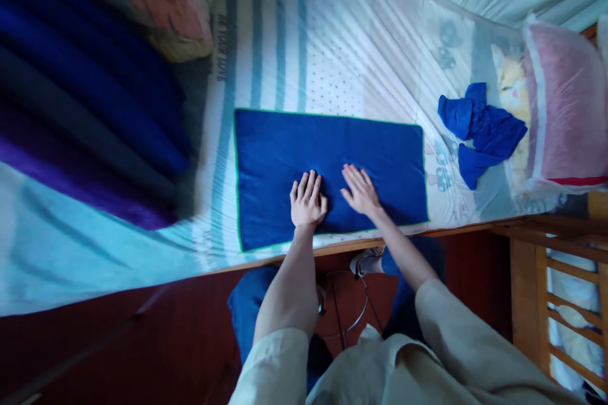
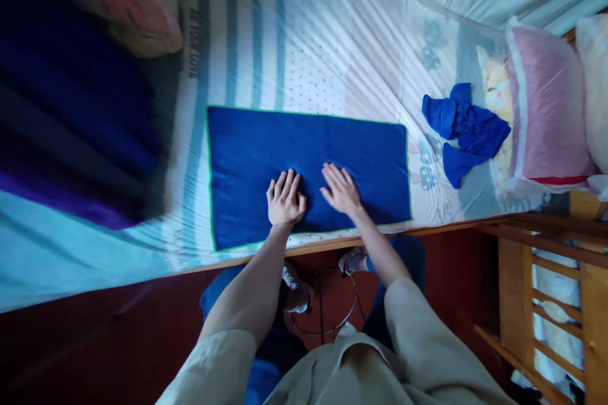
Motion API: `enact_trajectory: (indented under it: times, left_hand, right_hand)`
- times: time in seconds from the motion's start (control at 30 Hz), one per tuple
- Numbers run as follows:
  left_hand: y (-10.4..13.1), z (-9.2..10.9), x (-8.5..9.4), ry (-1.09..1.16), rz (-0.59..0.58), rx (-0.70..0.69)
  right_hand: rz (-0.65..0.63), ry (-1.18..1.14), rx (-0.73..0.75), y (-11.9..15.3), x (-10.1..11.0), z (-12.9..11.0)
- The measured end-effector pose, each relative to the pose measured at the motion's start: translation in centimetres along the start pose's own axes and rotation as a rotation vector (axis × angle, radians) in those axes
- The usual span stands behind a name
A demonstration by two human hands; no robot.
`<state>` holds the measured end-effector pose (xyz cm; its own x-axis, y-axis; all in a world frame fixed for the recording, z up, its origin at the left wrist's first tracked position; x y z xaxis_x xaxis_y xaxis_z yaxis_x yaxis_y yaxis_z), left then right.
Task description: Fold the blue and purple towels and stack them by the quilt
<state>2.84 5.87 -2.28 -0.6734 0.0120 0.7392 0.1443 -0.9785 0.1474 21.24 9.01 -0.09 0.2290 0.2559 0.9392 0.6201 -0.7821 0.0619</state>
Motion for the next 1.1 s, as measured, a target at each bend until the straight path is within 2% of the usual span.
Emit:
enact_trajectory:
  times: [0.17,0.23,0.3,0.37,0.43,0.5,0.63,0.7,0.73,0.77,0.83,1.0,1.1]
  left_hand:
    - [0.0,0.1,0.0,0.004,-0.015,0.003]
    - [0.0,0.1,0.1,0.008,-0.009,0.005]
    - [0.0,0.3,0.2,0.01,0.004,0.003]
    - [0.0,0.4,0.2,0.011,0.016,0.001]
    - [0.0,0.4,0.3,0.012,0.024,-0.001]
    - [0.0,0.4,0.3,0.011,0.029,-0.001]
    - [0.0,0.2,0.2,0.014,0.02,-0.003]
    - [0.0,0.2,0.2,0.003,0.017,-0.005]
    - [-0.1,0.1,0.2,-0.006,0.016,-0.006]
    - [-0.1,0.1,0.2,-0.014,0.016,-0.005]
    - [0.0,0.0,0.1,-0.023,0.011,-0.005]
    - [0.0,-0.1,0.1,-0.029,0.006,0.001]
    - [0.0,0.0,0.2,-0.031,0.004,0.003]
  right_hand:
    - [0.114,0.142,-0.332,5.7,3.9,13.1]
    - [0.139,0.163,-0.404,7.6,4.8,16.6]
    - [0.144,0.173,-0.444,8.5,5.3,18.3]
    - [0.155,0.182,-0.466,8.0,5.4,18.2]
    - [0.17,0.179,-0.441,6.2,5.2,16.3]
    - [0.158,0.148,-0.333,3.0,4.5,12.7]
    - [0.043,0.02,0.004,-4.4,2.1,4.1]
    - [-0.003,-0.025,0.105,-6.9,1.3,1.8]
    - [-0.022,-0.034,0.136,-7.7,1.1,1.4]
    - [-0.033,-0.032,0.151,-8.0,1.1,1.7]
    - [-0.033,-0.002,0.127,-7.8,1.6,4.0]
    - [0.051,0.125,-0.118,-4.5,4.1,14.0]
    - [0.104,0.181,-0.251,-2.5,5.1,19.0]
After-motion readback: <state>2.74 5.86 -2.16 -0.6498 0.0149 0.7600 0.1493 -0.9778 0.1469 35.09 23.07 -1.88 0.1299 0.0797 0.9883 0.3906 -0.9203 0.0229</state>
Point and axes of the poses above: each hand's wrist, its own y-axis away from the middle knuckle, its own x-axis out of the back of the hand, z = x × y, the point moved 3 cm from there along -y, towards the middle knuckle, and after that the axes turned 13 degrees about x, right-handed, at the moved point
